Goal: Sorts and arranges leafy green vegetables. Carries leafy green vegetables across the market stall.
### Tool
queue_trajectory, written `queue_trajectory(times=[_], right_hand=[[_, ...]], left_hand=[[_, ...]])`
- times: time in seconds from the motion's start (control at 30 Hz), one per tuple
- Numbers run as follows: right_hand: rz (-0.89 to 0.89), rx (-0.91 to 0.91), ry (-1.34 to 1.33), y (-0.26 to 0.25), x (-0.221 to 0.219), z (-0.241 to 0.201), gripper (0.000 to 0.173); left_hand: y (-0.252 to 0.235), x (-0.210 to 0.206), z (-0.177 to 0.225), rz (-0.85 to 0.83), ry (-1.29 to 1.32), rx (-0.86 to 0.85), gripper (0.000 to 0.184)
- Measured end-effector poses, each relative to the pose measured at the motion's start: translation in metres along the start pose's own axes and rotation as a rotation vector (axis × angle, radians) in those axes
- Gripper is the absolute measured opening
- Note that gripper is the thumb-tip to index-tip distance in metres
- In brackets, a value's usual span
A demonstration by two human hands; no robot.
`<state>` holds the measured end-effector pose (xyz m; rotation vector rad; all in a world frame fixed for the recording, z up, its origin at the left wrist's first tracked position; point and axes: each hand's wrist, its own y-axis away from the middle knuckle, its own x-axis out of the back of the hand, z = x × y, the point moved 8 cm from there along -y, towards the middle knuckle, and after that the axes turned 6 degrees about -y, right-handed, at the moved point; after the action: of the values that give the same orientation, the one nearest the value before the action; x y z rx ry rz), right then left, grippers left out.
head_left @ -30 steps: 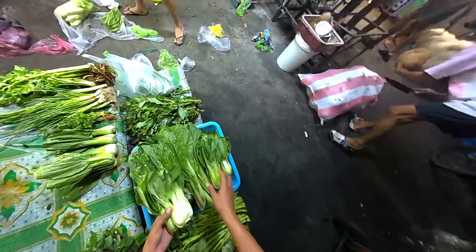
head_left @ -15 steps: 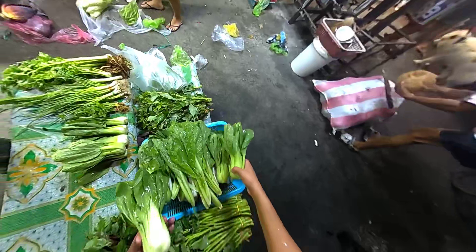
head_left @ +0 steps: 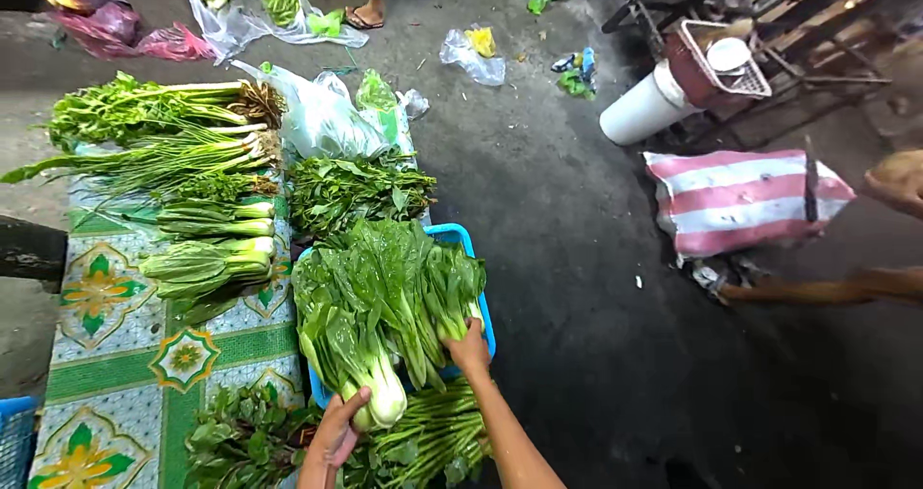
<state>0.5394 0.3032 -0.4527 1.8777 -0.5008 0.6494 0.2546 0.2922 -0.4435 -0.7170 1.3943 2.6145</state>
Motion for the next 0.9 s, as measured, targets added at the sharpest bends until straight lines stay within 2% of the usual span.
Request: queue_trajectory(times=[0.1,0.2,0.33,0.43,0.5,0.57,0.63,0.7,0.8,0.83,0.9], right_hand=[[-0.058,0.045,-0.115,-0.002,0.003,-0.002,0.08],[-0.176,0.102,-0.345,-0.003,-0.004,-0.01,0.096],[-0.18,0.095,-0.305,-0.013,-0.001,-0.019,0.119],[-0.23,0.07,-0.243,-0.012,-0.008,-0.025,0.111],[-0.232,0.113,-0.196,-0.012,-0.013,-0.03,0.111],[-0.227,0.14,-0.059,-0.016,-0.018,-0.032,0.122],[-0.221,0.119,0.059,-0.016,-0.018,-0.035,0.125],[-0.219,0.101,0.096,-0.014,-0.015,-0.037,0.123],[-0.214,0.169,-0.097,-0.016,-0.005,-0.041,0.118],[-0.216,0.202,-0.192,-0.013,0.001,-0.044,0.117],[-0.219,0.264,-0.325,0.008,0.016,-0.054,0.116]], left_hand=[[-0.014,0.002,-0.001,0.137,-0.078,-0.007,0.043],[-0.02,0.003,-0.004,0.182,-0.1,-0.006,0.047],[-0.016,0.007,-0.006,0.176,-0.069,-0.013,0.044],[0.003,0.013,0.002,0.14,-0.006,-0.042,0.039],[0.017,0.022,0.007,0.098,0.094,-0.084,0.048],[0.029,0.037,0.01,0.093,0.184,-0.123,0.074],[0.038,0.055,0.013,0.152,0.217,-0.15,0.082],[0.04,0.077,0.016,0.204,0.238,-0.182,0.077],[0.039,0.099,0.024,0.309,0.146,-0.211,0.029],[0.039,0.105,0.026,0.349,0.103,-0.208,0.025],[0.039,0.112,0.028,0.391,0.038,-0.214,0.027]])
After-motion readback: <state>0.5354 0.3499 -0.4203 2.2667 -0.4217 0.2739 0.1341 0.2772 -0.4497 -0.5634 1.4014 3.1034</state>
